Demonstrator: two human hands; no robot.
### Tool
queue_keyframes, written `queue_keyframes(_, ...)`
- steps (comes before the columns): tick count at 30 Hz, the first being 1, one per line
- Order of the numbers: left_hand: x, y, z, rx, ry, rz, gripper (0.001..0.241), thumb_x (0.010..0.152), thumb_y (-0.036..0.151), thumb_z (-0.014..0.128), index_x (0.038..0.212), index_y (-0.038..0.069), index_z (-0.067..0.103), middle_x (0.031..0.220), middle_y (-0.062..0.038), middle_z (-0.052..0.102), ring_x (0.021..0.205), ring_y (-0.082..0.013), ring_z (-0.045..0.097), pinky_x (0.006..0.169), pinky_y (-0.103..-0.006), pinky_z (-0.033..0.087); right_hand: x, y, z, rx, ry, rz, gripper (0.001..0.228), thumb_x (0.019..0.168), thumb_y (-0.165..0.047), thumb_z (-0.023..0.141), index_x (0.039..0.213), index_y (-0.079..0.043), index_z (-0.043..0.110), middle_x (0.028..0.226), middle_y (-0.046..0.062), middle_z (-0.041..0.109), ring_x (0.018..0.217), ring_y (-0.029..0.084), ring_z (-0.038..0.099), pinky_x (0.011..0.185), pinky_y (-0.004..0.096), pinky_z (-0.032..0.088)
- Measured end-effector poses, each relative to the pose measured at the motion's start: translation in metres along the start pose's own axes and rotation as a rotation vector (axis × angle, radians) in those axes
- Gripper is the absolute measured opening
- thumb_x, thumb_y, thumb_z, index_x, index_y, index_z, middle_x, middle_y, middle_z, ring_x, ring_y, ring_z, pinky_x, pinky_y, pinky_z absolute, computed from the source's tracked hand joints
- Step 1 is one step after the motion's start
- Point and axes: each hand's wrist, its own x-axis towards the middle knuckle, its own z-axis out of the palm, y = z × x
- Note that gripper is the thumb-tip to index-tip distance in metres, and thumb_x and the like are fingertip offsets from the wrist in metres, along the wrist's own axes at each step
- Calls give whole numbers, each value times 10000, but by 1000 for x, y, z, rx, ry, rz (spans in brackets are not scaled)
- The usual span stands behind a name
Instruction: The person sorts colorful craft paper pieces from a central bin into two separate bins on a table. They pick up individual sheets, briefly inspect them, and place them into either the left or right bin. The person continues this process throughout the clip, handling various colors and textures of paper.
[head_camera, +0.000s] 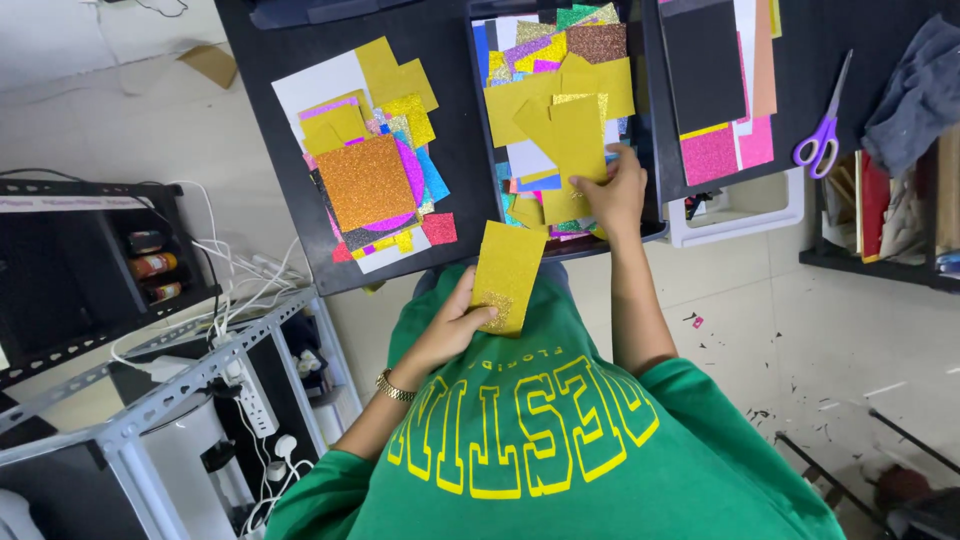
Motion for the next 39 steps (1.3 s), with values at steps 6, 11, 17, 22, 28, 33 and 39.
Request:
queue_keyframes(6, 2, -12, -10, 3, -26, -12, 763, 945, -44, 604, 1608, 92, 253, 1511, -143, 483, 1366, -198, 448, 1176, -452, 337, 0, 12, 6, 105, 96, -79, 505, 706, -88, 942, 1078, -121, 602, 997, 68, 572, 1013, 329, 528, 918, 453, 454)
queue_keyframes(11, 6, -9, -18, -44, 60, 39, 708, 941, -44, 578, 1578, 64, 288, 1407, -136, 544, 1268, -185, 495, 1140, -448, 381, 4, 29, 2, 418, 18, -91, 200, 941, -31, 777, 1093, -51, 648, 907, 210, 712, 792, 301, 719, 652, 385, 578)
queue_keyframes(17, 25, 28, -24, -13, 238, 144, 632, 965, -81, 480, 1556, 22, 281, 1442, -231, 518, 1332, -302, 498, 1143, -502, 359, -15, 6, -32, 818, -15, 101, 207, 958, -55, 733, 1110, -107, 604, 953, 53, 755, 838, 154, 754, 726, 302, 637)
queue_keyframes(22, 57, 40, -7, 34, 365, 236, 613, 984, -55, 500, 1548, 39, 283, 1460, -211, 479, 1379, -292, 453, 1172, -503, 321, -61, -51, -27, 996, -170, 77, 326, 941, -13, 720, 1221, -107, 584, 1044, 75, 757, 936, 182, 752, 819, 334, 636)
queue_keyframes(28, 78, 50, 14, 7, 414, 345, 433, 1078, 111, 458, 1503, 93, 376, 1370, -123, 543, 1284, -175, 491, 1129, -452, 390, -112, -84, 2, 869, -278, -58, 430, 926, 9, 728, 1308, -98, 562, 961, 119, 748, 845, 190, 730, 668, 333, 636)
queue_keyframes(33, 72, 61, 35, 18, 488, 333, 358, 1113, 184, 441, 1459, 94, 427, 1293, -105, 572, 1196, -162, 534, 1074, -425, 442, -124, -84, 8, 621, -156, -239, 254, 987, -23, 692, 1234, -82, 685, 984, 90, 740, 958, 161, 714, 795, 339, 594)
queue_keyframes(39, 76, 32, 49, 14, 497, 308, 322, 1126, 219, 403, 1425, 108, 450, 1270, -68, 537, 1241, -127, 454, 1134, -411, 346, -134, -100, 15, 693, -46, -247, 422, 1025, 45, 571, 1441, -19, 547, 1100, 54, 483, 1013, 113, 473, 891, 327, 472)
